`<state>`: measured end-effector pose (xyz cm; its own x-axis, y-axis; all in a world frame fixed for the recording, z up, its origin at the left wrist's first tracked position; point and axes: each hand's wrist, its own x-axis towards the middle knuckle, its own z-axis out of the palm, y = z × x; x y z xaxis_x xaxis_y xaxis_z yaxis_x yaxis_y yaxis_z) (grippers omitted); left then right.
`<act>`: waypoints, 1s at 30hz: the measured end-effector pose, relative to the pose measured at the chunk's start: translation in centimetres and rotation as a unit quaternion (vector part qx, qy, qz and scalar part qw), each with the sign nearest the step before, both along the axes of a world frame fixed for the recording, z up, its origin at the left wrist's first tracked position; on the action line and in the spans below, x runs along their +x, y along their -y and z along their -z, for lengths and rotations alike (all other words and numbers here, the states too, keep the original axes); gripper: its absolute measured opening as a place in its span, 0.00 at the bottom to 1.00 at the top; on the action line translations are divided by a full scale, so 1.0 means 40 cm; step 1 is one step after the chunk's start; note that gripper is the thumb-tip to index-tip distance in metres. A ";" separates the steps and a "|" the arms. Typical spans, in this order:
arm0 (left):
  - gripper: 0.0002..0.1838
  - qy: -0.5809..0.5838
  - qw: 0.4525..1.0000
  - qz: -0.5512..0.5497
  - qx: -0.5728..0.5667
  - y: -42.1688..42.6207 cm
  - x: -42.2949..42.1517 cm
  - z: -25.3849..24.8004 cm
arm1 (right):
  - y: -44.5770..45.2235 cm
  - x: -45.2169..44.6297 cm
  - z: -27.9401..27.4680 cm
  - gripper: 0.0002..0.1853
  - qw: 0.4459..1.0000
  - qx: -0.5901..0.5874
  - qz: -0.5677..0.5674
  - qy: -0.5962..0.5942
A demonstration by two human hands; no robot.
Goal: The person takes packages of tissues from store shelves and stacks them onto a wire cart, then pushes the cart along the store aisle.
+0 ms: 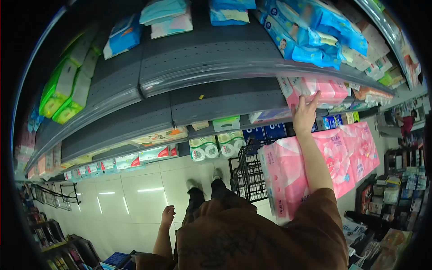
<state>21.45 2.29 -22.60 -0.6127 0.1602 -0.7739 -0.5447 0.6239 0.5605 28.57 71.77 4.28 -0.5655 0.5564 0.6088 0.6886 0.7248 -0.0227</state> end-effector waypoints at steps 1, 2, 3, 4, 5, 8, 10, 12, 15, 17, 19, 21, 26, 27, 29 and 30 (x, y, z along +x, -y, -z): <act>0.18 0.004 0.999 0.030 -0.012 0.002 -0.016 0.014 | -0.003 0.003 0.004 0.24 1.000 -0.006 0.014 0.020; 0.18 0.001 0.998 0.055 -0.003 0.003 -0.037 0.033 | -0.003 0.005 0.001 0.25 0.999 -0.011 0.027 0.040; 0.18 0.005 0.998 0.068 -0.012 -0.003 -0.061 0.041 | -0.001 0.005 -0.001 0.25 0.997 -0.015 0.041 0.057; 0.18 0.009 0.997 0.079 -0.020 -0.009 -0.083 0.051 | 0.000 0.007 -0.002 0.24 0.997 0.015 0.041 0.059; 0.18 0.013 0.996 0.089 -0.026 -0.015 -0.097 0.062 | 0.006 0.011 -0.003 0.24 0.995 0.036 0.050 0.078; 0.18 0.041 0.994 0.100 -0.029 -0.030 -0.161 0.079 | 0.036 0.016 -0.031 0.24 0.979 0.062 0.098 0.166; 0.17 0.053 0.992 0.110 -0.030 -0.033 -0.192 0.097 | 0.036 0.026 -0.023 0.22 0.977 -0.012 0.113 0.180; 0.17 0.051 0.992 0.115 -0.021 -0.026 -0.222 0.121 | 0.025 0.024 -0.013 0.19 0.970 -0.038 0.127 0.206; 0.18 0.026 0.996 0.079 -0.009 -0.023 -0.248 0.129 | -0.010 -0.009 -0.003 0.16 0.959 -0.004 0.135 0.249; 0.18 0.034 0.997 0.072 -0.014 -0.025 -0.258 0.119 | -0.039 -0.025 0.007 0.15 0.956 0.022 0.124 0.265; 0.18 0.033 0.997 0.071 -0.008 -0.006 -0.262 0.131 | -0.028 -0.040 -0.024 0.17 0.955 0.038 0.112 0.273; 0.18 0.044 0.996 0.072 -0.010 0.015 -0.253 0.135 | -0.023 -0.057 -0.049 0.18 0.948 -0.002 0.143 0.285; 0.18 0.081 0.993 0.075 -0.035 0.066 -0.237 0.130 | -0.044 -0.063 0.009 0.19 0.936 -0.040 0.158 0.312; 0.18 0.083 0.993 0.074 -0.042 0.078 -0.234 0.130 | -0.026 -0.065 0.002 0.19 0.939 -0.065 0.172 0.291; 0.19 0.074 0.994 0.060 -0.049 0.097 -0.228 0.130 | -0.004 -0.066 0.006 0.20 0.950 -0.090 0.183 0.238; 0.19 0.071 0.995 0.050 -0.052 0.103 -0.222 0.132 | -0.003 -0.062 0.021 0.20 0.957 -0.091 0.180 0.208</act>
<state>12.56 -1.84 -27.88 -0.4809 0.1303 -0.8671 -0.5455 0.7298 0.4122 26.10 71.88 3.42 -0.4904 0.8355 0.2481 0.8695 0.4498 0.2041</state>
